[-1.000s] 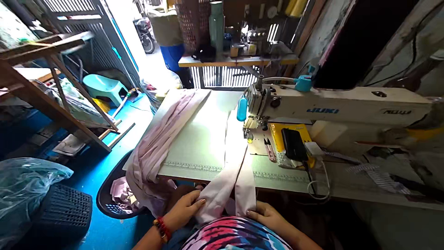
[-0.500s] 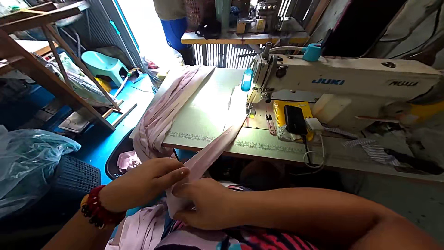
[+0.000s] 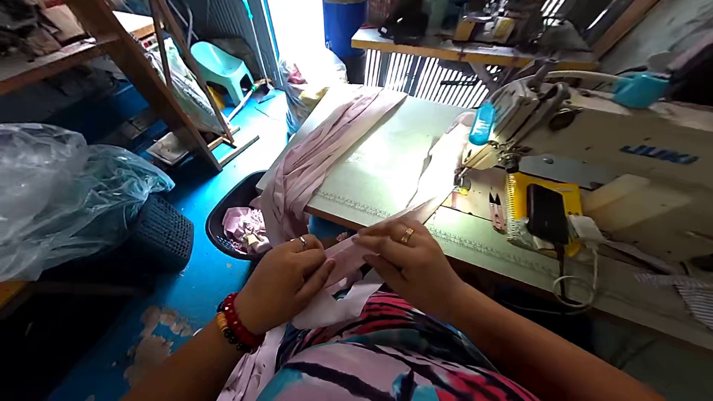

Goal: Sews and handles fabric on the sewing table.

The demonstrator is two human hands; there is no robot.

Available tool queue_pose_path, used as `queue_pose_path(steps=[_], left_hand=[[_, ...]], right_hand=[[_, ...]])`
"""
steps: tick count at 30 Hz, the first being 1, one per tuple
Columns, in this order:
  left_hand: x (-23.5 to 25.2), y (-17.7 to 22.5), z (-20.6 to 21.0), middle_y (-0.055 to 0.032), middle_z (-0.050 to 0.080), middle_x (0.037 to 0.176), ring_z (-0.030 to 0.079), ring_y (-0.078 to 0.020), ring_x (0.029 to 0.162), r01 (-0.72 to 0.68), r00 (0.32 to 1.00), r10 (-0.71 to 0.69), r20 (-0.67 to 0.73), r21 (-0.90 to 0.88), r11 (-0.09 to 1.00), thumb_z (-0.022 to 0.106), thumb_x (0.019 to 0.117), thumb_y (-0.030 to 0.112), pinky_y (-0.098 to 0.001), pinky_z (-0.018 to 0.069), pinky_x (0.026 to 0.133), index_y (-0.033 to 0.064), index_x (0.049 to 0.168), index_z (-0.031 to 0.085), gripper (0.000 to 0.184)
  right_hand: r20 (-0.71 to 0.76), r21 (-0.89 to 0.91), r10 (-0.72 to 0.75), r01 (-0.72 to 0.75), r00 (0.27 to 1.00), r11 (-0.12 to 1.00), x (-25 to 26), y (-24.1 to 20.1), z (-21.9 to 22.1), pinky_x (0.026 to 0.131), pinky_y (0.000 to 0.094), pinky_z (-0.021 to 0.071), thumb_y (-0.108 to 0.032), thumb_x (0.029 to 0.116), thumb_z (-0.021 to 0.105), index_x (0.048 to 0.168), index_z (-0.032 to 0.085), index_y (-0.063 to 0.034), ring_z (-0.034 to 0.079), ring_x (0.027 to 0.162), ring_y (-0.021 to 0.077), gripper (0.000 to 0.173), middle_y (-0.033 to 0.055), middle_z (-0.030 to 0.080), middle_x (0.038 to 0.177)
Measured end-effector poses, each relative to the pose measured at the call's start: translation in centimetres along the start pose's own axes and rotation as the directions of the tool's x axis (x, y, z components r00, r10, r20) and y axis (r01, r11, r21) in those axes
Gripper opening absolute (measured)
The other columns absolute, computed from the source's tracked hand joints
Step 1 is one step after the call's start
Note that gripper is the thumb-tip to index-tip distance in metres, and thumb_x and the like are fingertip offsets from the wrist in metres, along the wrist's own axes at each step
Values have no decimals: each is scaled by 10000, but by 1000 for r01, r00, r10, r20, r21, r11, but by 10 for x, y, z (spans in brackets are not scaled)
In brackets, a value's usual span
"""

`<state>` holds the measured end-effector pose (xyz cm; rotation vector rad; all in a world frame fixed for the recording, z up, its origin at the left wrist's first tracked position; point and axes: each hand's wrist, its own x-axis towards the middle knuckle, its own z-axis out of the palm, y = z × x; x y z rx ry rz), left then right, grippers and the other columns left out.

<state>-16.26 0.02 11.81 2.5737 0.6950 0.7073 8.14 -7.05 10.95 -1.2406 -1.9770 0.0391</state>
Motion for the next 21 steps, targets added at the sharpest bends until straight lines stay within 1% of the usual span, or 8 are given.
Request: queue_pose_path(steps=[2, 5, 9, 12, 15, 18, 20, 21], left_hand=[[0, -1, 6, -56, 632, 822, 594, -120, 758, -23, 996, 23, -85, -3, 1000, 518, 1023, 257, -262, 480, 672, 81, 709, 622, 374], [2, -1, 8, -47, 581, 766, 541, -90, 707, -40, 989, 35, -147, -27, 999, 551, 990, 206, -220, 427, 629, 87, 650, 545, 361], [5, -2, 9, -40, 542, 714, 511, -92, 674, -63, 984, 54, -167, -46, 997, 549, 980, 184, -221, 397, 605, 87, 636, 519, 359], [8, -3, 8, -33, 534, 697, 502, -80, 655, -72, 982, 64, -178, -38, 997, 548, 963, 171, -212, 388, 585, 90, 625, 508, 350], [10, -3, 6, -33, 514, 671, 482, -86, 623, -112, 978, 106, -181, -27, 993, 550, 963, 170, -219, 367, 561, 96, 625, 493, 350], [15, 7, 2, -58, 536, 697, 535, -159, 673, -267, 956, 265, -126, 5, 964, 541, 979, 186, -287, 425, 598, 108, 658, 501, 333], [21, 22, 0, -56, 575, 733, 588, -192, 727, -419, 906, 420, -52, 30, 908, 515, 996, 210, -322, 487, 667, 129, 692, 538, 316], [25, 30, 2, -47, 585, 739, 598, -193, 734, -495, 869, 495, -12, 6, 869, 499, 1003, 210, -323, 503, 690, 139, 705, 548, 310]], right_hand=[[46, 18, 32, -32, 998, 999, 7, 5, 2, 954, 442, 527, -288, 1027, 555, 1210, 758, -167, 658, 1129, 204, 299, 17, 726, 1208], [88, 29, 31, -33, 996, 999, 15, 8, 9, 977, 447, 506, -285, 1029, 555, 1149, 780, -162, 684, 1077, 178, 283, 3, 757, 1096], [132, 72, 49, -59, 990, 996, 20, 11, 14, 897, 433, 514, -275, 1022, 570, 1084, 796, -163, 677, 989, 168, 260, -6, 747, 1016], [149, 99, 58, -73, 987, 992, 23, 11, 11, 849, 386, 515, -272, 1018, 581, 1061, 799, -164, 654, 955, 148, 246, -13, 723, 983], [147, 69, 12, -22, 989, 997, 25, 9, 6, 804, 350, 534, -211, 1008, 585, 1012, 801, -157, 654, 904, 151, 222, -2, 713, 941], [172, -81, -115, 130, 978, 988, 18, 1, -11, 713, 387, 568, -83, 989, 576, 966, 764, -113, 697, 839, 226, 192, 61, 735, 916], [205, -194, -151, 192, 967, 962, 5, -11, -30, 640, 407, 556, -49, 969, 571, 923, 735, -82, 694, 759, 264, 173, 90, 719, 844], [211, -245, -157, 207, 965, 947, -6, -16, -38, 615, 396, 542, -55, 971, 557, 907, 722, -81, 684, 727, 256, 178, 85, 711, 818]])
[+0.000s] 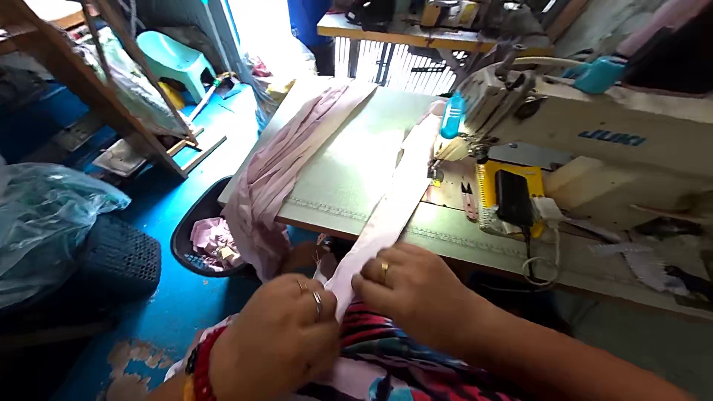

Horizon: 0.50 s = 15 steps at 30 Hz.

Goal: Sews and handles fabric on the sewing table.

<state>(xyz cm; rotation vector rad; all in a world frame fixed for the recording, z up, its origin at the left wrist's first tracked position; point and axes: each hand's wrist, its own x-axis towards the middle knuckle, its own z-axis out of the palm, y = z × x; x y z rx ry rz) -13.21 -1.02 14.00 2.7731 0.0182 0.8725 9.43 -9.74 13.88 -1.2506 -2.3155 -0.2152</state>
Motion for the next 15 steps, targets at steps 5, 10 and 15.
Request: queue_pose_path(steps=[5, 10, 15], left_hand=[[44, 1, 35, -46, 633, 819, 628, -175, 799, -98, 972, 179, 150, -434, 896, 477, 1067, 328, -310, 508, 704, 127, 826, 627, 348], [86, -39, 122, -95, 709, 1246, 676, -242, 1147, 188, 956, -82, 281, -375, 908, 540, 1042, 291, -430, 541, 970, 83, 1216, 714, 322], [95, -61, 176, -98, 608, 1455, 514, -306, 1412, 192, 917, -127, 379, -139, 971, 477, 1055, 381, -611, 321, 1186, 111, 1425, 607, 476]], right_hand=[[-3, 52, 138, -138, 990, 989, -80, -8, -13, 631, 303, 556, -116, 991, 550, 898, 707, -162, 693, 762, 159, 188, 10, 730, 848], [19, 278, 354, -345, 935, 897, -137, -7, -1, 625, 270, 574, -143, 951, 613, 844, 718, -168, 710, 773, 115, 152, 5, 748, 865], [42, 383, 321, -312, 946, 869, -148, 9, 1, 624, 253, 555, -132, 975, 607, 872, 719, -156, 692, 749, 112, 154, 16, 739, 865]])
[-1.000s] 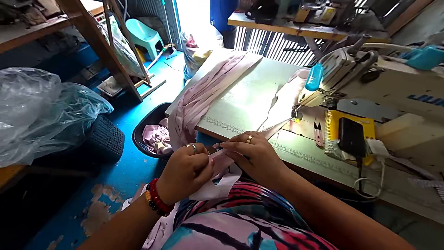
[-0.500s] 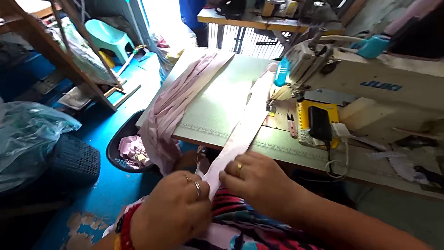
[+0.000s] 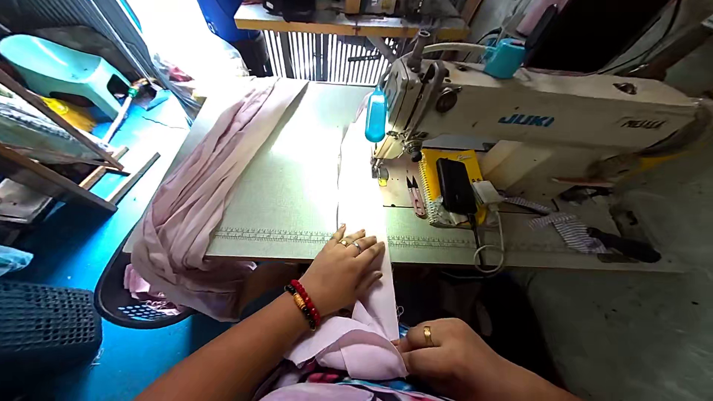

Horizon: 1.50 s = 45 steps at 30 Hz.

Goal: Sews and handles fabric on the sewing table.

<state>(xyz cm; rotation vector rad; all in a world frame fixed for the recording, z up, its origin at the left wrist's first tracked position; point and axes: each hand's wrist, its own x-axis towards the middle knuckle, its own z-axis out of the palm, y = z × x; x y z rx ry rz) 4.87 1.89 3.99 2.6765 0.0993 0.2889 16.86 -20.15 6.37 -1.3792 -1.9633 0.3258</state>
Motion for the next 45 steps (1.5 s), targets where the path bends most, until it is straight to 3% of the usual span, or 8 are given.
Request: queue_pose_path(steps=[13, 21, 34, 36, 39, 41, 43, 45], left_hand=[[58, -50, -14, -102, 677, 1358, 575, -303, 1354, -36, 999, 31, 25, 232, 972, 479, 1056, 291, -653, 288, 1187, 108, 1326, 690, 388], [11, -18, 4, -56, 720, 1284, 653, -274, 1258, -95, 985, 122, -123, 200, 975, 460, 1056, 283, -620, 436, 1101, 128, 1248, 722, 360], [68, -71, -23, -108, 678, 1345, 565, -335, 1351, -14, 1000, 15, -2, 211, 977, 569, 1014, 239, -680, 265, 1183, 131, 1233, 743, 299], [59, -72, -27, -128, 683, 1309, 600, -323, 1295, 36, 994, -14, -109, 204, 978, 576, 994, 225, -567, 405, 1131, 102, 1225, 738, 308], [5, -42, -26, -89, 716, 1032, 684, -208, 982, 77, 956, -103, -274, -106, 991, 578, 978, 131, -405, 568, 874, 48, 1099, 735, 215], [-45, -18, -18, -44, 716, 930, 677, -98, 843, 155, 953, -247, -174, -419, 894, 553, 992, 144, -297, 578, 791, 45, 1044, 730, 210], [-83, -11, -4, -51, 733, 979, 685, -85, 902, 319, 928, -373, 14, -546, 774, 576, 996, 172, -280, 566, 859, 43, 1050, 744, 219], [-93, -19, 14, -145, 721, 1148, 681, -216, 1094, 575, 809, -552, 199, -458, 678, 615, 985, 206, -413, 529, 994, 2, 1191, 696, 301]], right_hand=[[-109, -346, -69, 28, 992, 938, 34, 74, 10, 847, 318, 616, -49, 983, 557, 951, 747, -124, 756, 971, 166, 207, 45, 782, 973], [-218, -381, -39, -48, 975, 923, 30, 73, 18, 941, 304, 592, -36, 987, 551, 966, 746, -108, 748, 1029, 163, 208, 60, 784, 1000], [-109, -462, -98, 37, 989, 886, 85, 163, -18, 868, 391, 618, -41, 979, 560, 972, 771, -62, 759, 998, 252, 212, 124, 775, 994], [-187, -477, -36, -59, 982, 877, 89, 163, -13, 907, 411, 604, -46, 969, 561, 1007, 785, -63, 742, 1073, 279, 228, 136, 774, 1064], [-292, -370, 177, -282, 940, 885, 68, 123, -1, 1042, 461, 528, -123, 1012, 542, 1146, 753, -62, 637, 1245, 311, 257, 140, 715, 1228], [-369, -213, 253, -347, 894, 913, 38, 83, 14, 842, 402, 578, -165, 996, 576, 1027, 764, -57, 694, 968, 247, 219, 122, 730, 992], [-295, -4, 408, -428, 864, 904, 5, 57, 31, 797, 337, 595, -196, 980, 594, 947, 764, -63, 716, 864, 164, 218, 79, 744, 891], [0, 203, 691, -677, 723, 708, -3, 54, 31, 966, 399, 558, -211, 981, 627, 1117, 731, 8, 702, 1051, 215, 278, 147, 740, 1085]])
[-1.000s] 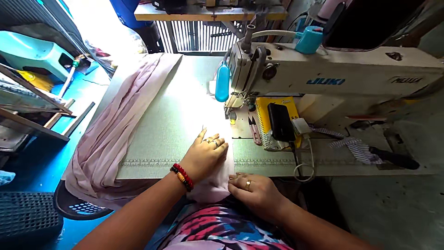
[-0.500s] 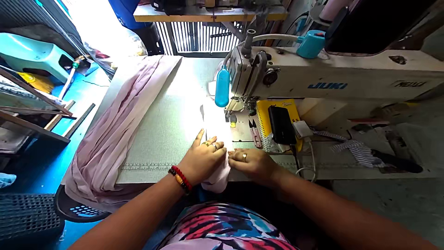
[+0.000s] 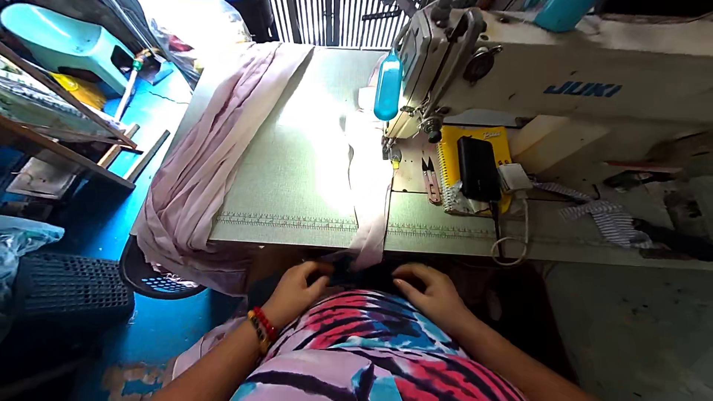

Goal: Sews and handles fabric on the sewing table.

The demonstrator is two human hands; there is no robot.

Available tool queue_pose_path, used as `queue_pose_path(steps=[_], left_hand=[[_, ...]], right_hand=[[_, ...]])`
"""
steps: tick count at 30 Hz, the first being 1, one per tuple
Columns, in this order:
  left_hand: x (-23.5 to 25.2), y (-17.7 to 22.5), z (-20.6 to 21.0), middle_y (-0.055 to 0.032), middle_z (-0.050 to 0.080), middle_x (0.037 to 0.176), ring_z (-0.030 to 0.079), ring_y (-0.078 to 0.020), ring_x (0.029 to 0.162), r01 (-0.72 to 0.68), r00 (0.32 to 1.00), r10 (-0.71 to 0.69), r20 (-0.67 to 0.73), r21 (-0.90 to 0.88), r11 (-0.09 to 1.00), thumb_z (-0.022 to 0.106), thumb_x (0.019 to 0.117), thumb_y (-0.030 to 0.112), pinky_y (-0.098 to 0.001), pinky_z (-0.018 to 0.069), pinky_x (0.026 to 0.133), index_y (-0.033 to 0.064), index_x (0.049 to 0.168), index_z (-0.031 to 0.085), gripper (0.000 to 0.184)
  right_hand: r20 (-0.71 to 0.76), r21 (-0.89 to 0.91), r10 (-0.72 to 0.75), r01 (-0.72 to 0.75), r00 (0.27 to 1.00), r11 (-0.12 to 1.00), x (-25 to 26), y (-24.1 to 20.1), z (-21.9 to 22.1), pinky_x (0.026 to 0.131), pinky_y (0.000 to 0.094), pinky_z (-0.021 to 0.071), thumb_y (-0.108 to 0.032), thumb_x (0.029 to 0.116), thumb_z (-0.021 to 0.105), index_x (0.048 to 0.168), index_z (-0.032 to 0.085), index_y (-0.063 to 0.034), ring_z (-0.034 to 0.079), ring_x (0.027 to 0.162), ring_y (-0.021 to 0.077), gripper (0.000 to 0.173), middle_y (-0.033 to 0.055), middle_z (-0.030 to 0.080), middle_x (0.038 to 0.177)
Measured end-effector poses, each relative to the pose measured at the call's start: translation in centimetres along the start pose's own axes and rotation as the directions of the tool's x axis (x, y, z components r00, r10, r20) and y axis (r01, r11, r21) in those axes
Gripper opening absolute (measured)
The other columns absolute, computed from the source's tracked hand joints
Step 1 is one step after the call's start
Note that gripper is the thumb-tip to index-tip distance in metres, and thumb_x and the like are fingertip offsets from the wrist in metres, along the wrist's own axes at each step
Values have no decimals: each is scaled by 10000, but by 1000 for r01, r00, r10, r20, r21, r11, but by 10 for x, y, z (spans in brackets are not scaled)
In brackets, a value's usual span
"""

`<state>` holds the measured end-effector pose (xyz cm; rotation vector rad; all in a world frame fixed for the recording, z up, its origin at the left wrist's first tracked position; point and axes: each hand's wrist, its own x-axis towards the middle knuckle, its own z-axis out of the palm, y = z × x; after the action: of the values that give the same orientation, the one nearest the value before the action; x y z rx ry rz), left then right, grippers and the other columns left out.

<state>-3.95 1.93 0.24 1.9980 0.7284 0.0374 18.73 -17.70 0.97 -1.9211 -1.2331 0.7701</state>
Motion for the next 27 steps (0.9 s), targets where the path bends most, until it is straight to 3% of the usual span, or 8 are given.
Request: queue_pose_path(steps=[3, 7, 11, 16, 20, 22, 24, 27], left_hand=[[32, -14, 20, -243, 556, 1438, 497, -353, 1384, 129, 991, -131, 20, 91, 987, 702, 958, 302, -518, 365, 1181, -16, 1439, 529, 602], [54, -6, 28, -234, 677, 1225, 629, -330, 1207, 72, 990, -77, 121, 40, 997, 608, 1024, 231, -514, 455, 1082, -45, 1224, 671, 347], [12, -6, 5, -211, 669, 1273, 626, -291, 1230, 124, 987, -123, 104, 0, 992, 504, 1067, 202, -502, 449, 1096, -24, 1319, 626, 360], [-41, -15, -17, -104, 704, 1103, 687, -138, 970, -42, 998, 40, -53, -41, 998, 547, 1032, 180, -371, 562, 907, 17, 1248, 634, 284], [-63, 2, -29, -70, 719, 1047, 696, -85, 875, -162, 978, 159, -137, -9, 987, 524, 1036, 161, -296, 581, 829, 48, 1376, 543, 358], [-68, 10, -30, -55, 709, 984, 670, -74, 801, -235, 959, 241, -151, 52, 971, 514, 1032, 155, -268, 574, 768, 57, 1416, 518, 397], [-73, 18, -32, -26, 667, 873, 601, -61, 709, -316, 926, 335, -174, 126, 940, 499, 1029, 147, -245, 532, 683, 73, 1320, 596, 316], [-83, 35, -53, -26, 701, 989, 649, -74, 931, -409, 886, 440, -146, 198, 891, 472, 1002, 107, -274, 537, 865, 110, 1082, 728, 269]], right_hand=[[201, 60, 225, -241, 953, 969, 25, 4, 10, 1146, 460, 431, -285, 967, 692, 1435, 574, -19, 592, 1311, 258, 551, 186, 644, 1370], [148, 142, 213, -234, 966, 962, 35, -1, 38, 1068, 411, 492, -250, 981, 682, 1263, 667, 33, 658, 1181, 222, 400, 186, 700, 1229], [218, 137, 205, -238, 954, 962, 22, 11, 36, 1045, 398, 502, -192, 1004, 635, 1226, 685, 33, 675, 1128, 205, 320, 171, 718, 1183], [296, 302, -50, -44, 954, 952, 15, 24, 46, 953, 274, 506, -91, 986, 600, 1056, 710, 86, 648, 1014, 97, 220, 160, 713, 1081], [422, 475, -110, -116, 900, 872, 26, 7, 56, 966, 215, 521, -70, 994, 615, 1331, 522, 127, 655, 1039, 25, 401, 135, 688, 1172], [491, 401, -67, -156, 869, 903, 33, -1, 56, 953, 220, 522, -116, 986, 666, 1251, 588, 101, 660, 1001, 14, 352, 103, 710, 1111], [503, 250, -67, -71, 862, 966, 35, -8, 51, 928, 319, 510, -165, 999, 655, 1066, 707, 94, 670, 951, 95, 273, 137, 736, 1009], [401, 183, -176, 109, 899, 977, 22, -32, 37, 940, 383, 519, -217, 997, 639, 993, 760, 43, 687, 986, 165, 287, 154, 741, 989]])
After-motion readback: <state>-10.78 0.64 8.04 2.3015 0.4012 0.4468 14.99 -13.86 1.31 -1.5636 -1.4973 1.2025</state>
